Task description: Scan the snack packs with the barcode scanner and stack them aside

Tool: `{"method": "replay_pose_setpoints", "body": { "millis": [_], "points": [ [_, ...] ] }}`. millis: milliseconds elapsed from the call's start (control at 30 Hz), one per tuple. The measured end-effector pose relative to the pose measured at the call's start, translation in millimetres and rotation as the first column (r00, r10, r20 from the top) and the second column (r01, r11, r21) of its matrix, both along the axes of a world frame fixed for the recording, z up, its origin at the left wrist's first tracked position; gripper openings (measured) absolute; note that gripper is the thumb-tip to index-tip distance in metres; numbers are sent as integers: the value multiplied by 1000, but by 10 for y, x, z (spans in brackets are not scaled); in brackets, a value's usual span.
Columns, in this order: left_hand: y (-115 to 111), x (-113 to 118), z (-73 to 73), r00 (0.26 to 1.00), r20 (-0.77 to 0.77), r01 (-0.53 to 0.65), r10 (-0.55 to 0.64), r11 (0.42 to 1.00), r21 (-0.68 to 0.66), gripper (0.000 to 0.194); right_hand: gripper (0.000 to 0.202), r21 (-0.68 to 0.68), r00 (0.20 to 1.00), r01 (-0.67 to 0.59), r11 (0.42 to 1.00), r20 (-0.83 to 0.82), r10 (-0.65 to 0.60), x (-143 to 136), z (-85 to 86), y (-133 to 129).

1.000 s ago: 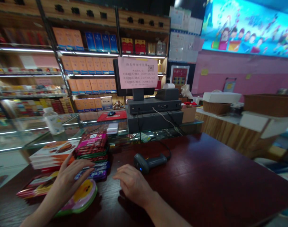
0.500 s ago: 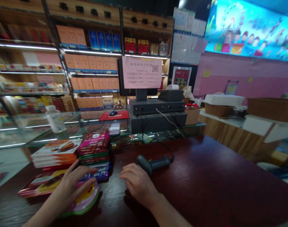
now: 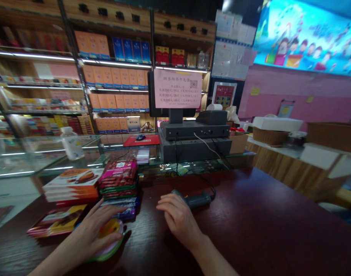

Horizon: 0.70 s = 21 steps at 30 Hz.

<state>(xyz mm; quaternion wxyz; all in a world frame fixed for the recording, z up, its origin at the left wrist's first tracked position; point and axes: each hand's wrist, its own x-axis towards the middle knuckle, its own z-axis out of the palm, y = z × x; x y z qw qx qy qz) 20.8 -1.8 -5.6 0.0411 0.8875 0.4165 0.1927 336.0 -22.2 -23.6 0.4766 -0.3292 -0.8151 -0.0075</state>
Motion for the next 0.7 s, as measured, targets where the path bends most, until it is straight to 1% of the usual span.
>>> {"method": "replay_pose_setpoints", "body": {
  "millis": [133,233,400,500,600,700],
  "points": [
    [-29,24,59,1000,3,-6,6,1000,-14,52,35,12,998,60,998,-1,-60,55,2,26],
    [-41,35,87,1000,0,-20,20,999,-33,55,35,28,996,84,996,-21,-83,102,0,59],
    [-70,41,120,999,2,-33,33,997,-64,60,32,22,986,164,986,-35,-163,208,11,118],
    [-99,42,154,998,-21,-64,62,992,-111,59,30,13,977,207,978,-49,-206,269,23,146],
    [-116,36,187,995,-34,-99,95,986,-131,60,29,-6,970,236,972,-51,-236,307,33,160],
    [-116,27,212,995,-18,-99,97,985,-139,59,28,-11,969,245,970,-43,-245,322,39,161]
  ]
}}
